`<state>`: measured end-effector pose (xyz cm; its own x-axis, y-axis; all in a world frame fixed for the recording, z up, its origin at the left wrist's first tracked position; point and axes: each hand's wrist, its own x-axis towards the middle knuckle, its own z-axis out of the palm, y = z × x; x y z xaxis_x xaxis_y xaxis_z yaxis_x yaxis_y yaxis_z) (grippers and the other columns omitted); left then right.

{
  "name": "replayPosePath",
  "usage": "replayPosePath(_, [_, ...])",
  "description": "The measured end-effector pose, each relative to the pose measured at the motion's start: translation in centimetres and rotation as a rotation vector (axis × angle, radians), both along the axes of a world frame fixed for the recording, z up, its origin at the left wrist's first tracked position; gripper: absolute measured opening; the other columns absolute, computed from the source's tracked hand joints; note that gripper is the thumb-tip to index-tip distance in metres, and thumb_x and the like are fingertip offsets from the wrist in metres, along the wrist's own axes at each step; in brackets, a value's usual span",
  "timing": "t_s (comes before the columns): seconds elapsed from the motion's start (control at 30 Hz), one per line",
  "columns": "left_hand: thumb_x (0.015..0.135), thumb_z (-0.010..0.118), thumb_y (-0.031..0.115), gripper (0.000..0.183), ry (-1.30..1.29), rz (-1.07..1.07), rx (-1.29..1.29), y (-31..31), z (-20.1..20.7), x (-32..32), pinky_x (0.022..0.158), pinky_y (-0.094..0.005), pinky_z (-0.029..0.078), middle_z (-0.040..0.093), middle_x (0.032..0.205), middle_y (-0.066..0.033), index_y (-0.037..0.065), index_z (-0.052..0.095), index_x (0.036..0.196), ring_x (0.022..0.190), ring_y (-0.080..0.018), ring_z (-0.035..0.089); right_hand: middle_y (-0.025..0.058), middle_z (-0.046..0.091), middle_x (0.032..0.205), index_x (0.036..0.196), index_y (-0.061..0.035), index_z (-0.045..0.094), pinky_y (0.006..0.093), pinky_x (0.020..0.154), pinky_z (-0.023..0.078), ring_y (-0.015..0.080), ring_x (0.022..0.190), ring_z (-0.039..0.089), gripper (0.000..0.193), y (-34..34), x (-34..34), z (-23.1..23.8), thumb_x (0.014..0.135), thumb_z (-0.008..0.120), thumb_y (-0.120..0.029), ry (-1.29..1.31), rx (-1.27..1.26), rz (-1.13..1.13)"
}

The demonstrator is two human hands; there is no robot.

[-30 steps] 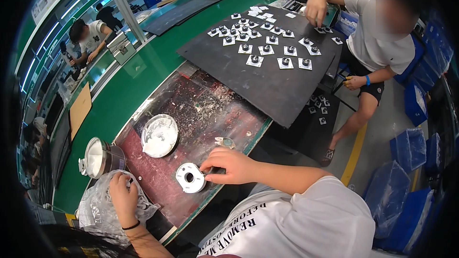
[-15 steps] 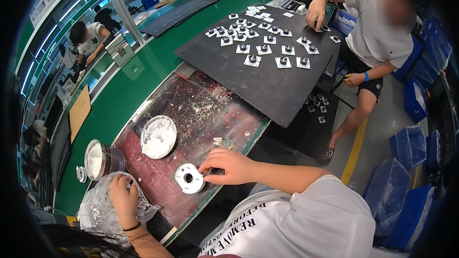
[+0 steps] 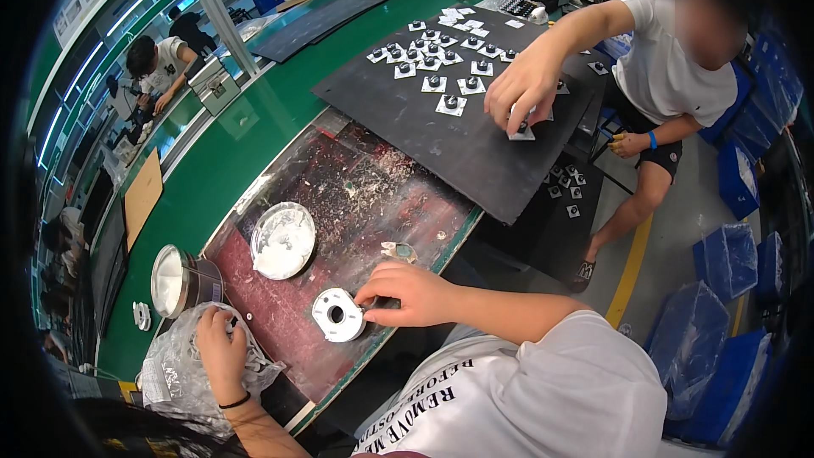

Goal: The person assembles small white plastic components by hand. They pick up a base piece, apply a white paste from a container using a small applicator, and then insert a cylindrical part into the base. The person repeats this process for multiple units, placing the finished assemblies on a black tray.

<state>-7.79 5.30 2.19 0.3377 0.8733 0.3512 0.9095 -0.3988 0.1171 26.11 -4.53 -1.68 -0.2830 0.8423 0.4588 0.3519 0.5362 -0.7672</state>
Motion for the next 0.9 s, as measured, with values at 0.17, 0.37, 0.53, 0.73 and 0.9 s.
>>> replayPosePath(0.17, [0.072, 0.062, 0.009, 0.024, 0.004, 0.021, -0.018, -0.1, 0.1, 0.0, 0.092, -0.0436, 0.039, 0.055, 0.116, -0.02, -0.002, 0.061, 0.093, 0.107, -0.0375, 0.051, 0.0051, 0.061, 0.088, 0.098, -0.007, 0.063, 0.0342, 0.079, 0.043, 0.0224, 0.087, 0.055, 0.023, 0.0, 0.0, -0.1, 0.08, 0.067, -0.02, -0.007, 0.001, 0.003])
replayPosePath(0.37, [0.071, 0.062, 0.009, 0.024, 0.001, 0.029, -0.036, -0.1, 0.2, 0.1, 0.092, -0.0435, 0.039, 0.055, 0.117, -0.02, -0.002, 0.061, 0.092, 0.107, -0.0376, 0.051, 0.005, 0.061, 0.087, 0.098, -0.0071, 0.063, 0.0342, 0.079, 0.043, 0.0224, 0.087, 0.055, 0.023, -0.1, 0.0, 0.1, 0.08, 0.067, -0.02, -0.004, -0.005, -0.002])
replayPosePath(0.53, [0.071, 0.061, 0.007, 0.023, -0.004, 0.016, -0.007, 0.0, -0.1, 0.0, 0.092, -0.0434, 0.04, 0.056, 0.115, -0.0207, -0.002, 0.06, 0.092, 0.106, -0.0382, 0.051, 0.0044, 0.061, 0.087, 0.098, -0.0075, 0.063, 0.0347, 0.079, 0.043, 0.0224, 0.087, 0.055, 0.022, -0.1, 0.0, 0.2, 0.08, 0.067, -0.02, -0.001, 0.01, -0.013])
replayPosePath(0.73, [0.072, 0.061, 0.009, 0.025, -0.007, 0.017, -0.041, 0.0, 0.1, 0.0, 0.094, -0.044, 0.039, 0.055, 0.118, -0.0223, -0.002, 0.061, 0.093, 0.108, -0.0384, 0.05, 0.0045, 0.061, 0.087, 0.098, -0.0073, 0.064, 0.0347, 0.08, 0.043, 0.0223, 0.087, 0.055, 0.022, -0.2, 0.1, 0.1, 0.08, 0.067, -0.02, 0.003, -0.007, -0.007])
replayPosePath(0.9, [0.072, 0.061, 0.009, 0.024, -0.01, 0.015, -0.029, 0.0, 0.0, -0.1, 0.093, -0.0442, 0.039, 0.055, 0.116, -0.0221, -0.002, 0.061, 0.093, 0.107, -0.0389, 0.05, 0.0049, 0.062, 0.088, 0.098, -0.0059, 0.063, 0.0334, 0.078, 0.045, 0.0192, 0.085, 0.058, 0.019, -2.0, 1.7, -0.1, 0.084, 0.065, -0.019, 0.115, 0.005, 0.056])
